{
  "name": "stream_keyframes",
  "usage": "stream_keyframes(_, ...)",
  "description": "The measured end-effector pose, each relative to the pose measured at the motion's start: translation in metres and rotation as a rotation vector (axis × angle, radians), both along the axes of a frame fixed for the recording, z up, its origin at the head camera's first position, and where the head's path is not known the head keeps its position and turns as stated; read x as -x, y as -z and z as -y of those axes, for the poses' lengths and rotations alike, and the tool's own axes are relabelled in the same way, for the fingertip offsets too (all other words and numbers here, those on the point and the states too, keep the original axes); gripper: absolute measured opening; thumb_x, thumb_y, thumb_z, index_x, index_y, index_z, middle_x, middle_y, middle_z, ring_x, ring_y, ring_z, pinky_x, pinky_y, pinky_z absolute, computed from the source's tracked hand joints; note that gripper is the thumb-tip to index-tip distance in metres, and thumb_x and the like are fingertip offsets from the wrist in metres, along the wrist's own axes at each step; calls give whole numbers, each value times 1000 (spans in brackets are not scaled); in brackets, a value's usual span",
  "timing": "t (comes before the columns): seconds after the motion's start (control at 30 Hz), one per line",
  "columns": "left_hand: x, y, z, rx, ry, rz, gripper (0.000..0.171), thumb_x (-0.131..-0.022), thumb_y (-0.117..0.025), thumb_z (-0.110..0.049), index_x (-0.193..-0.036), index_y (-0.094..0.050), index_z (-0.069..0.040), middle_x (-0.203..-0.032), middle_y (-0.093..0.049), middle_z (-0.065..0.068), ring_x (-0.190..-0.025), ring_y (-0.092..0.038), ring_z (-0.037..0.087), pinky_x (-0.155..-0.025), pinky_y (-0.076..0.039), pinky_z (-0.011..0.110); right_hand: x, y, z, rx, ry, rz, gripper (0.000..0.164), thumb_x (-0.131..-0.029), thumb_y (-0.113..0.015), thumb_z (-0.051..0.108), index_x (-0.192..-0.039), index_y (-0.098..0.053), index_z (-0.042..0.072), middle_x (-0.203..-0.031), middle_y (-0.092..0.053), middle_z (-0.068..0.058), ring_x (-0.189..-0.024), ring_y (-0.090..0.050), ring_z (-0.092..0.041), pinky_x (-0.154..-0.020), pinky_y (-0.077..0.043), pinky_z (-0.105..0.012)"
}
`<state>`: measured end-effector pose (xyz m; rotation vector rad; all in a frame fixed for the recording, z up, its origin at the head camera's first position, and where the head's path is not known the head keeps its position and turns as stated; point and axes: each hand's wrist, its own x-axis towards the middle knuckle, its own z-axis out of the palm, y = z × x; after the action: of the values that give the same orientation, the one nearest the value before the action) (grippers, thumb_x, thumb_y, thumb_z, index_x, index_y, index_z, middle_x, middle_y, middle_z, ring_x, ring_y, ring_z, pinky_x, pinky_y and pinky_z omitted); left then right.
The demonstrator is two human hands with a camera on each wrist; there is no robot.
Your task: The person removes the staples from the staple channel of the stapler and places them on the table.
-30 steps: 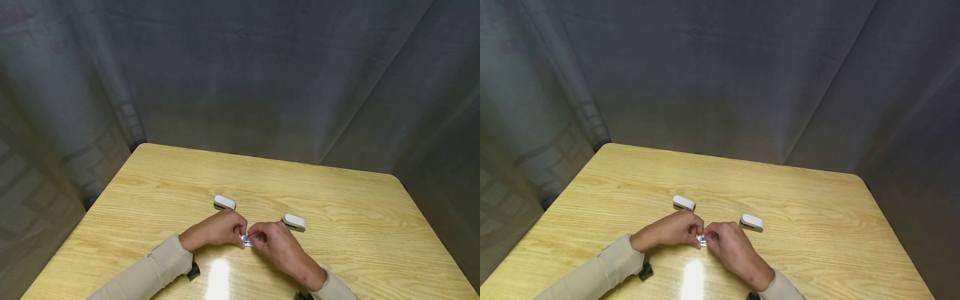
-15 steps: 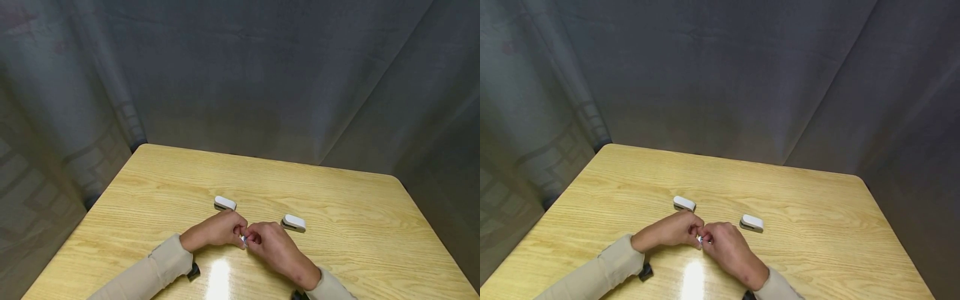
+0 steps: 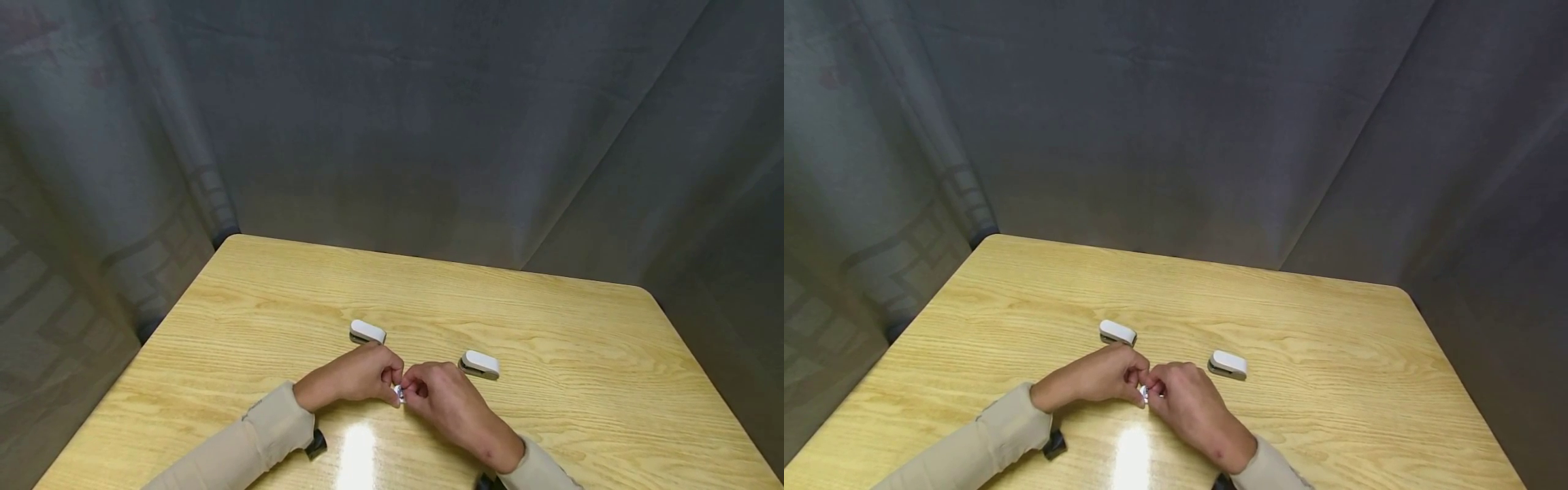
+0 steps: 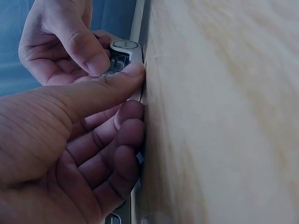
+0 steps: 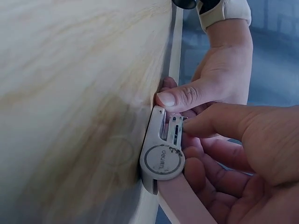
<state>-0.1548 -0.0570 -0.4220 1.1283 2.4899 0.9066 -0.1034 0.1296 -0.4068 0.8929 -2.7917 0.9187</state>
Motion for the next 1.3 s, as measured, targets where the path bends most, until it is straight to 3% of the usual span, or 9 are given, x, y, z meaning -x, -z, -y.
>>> stream_keyframes(0.27,0,-1,0,13,3,-11,26,-67,-86,-25,-68,-59,-23,-53,-50,-17,-52,-46,-2,-53,-39,18,-3,-3,-4,13,12,-57,7,-81,-70,9,-81,-70,15,-74,-57,13,-64,-54,-4,-57,-43,-16)
stream_keyframes(0.47,0,-1,2,13,1,-6,27,-68,-85,-23,-67,-59,-23,-54,-51,-16,-51,-46,-3,-51,-39,17,-9,-9,-5,15,-5,-103,10,-80,-69,7,-82,-70,17,-73,-56,15,-63,-52,-3,-57,-42,-14)
stream_keyframes(0.67,0,-3,3,14,-4,6,25,-69,-84,-23,-67,-59,-23,-55,-51,-15,-51,-46,-2,-51,-39,18,-19,-14,-3,14,-64,-55,7,-81,-69,9,-81,-70,16,-72,-55,17,-63,-49,2,-58,-41,-13)
stream_keyframes(0.97,1,-2,1,15,4,-18,26,-67,-85,-22,-68,-59,-23,-55,-50,-17,-52,-47,-3,-54,-40,17,-30,-12,0,-25,-227,-1,14,-81,-67,6,-75,-66,19,-68,-49,21,-60,-44,4,-59,-38,-11)
stream_keyframes(1.3,-1,-2,1,24,-11,-2,25,-68,-85,-27,-69,-60,-23,-54,-51,-17,-52,-48,-2,-54,-40,18,-35,-3,1,-83,-254,-35,14,-75,-68,5,-73,-67,18,-67,-51,22,-62,-44,7,-59,-35,-8)
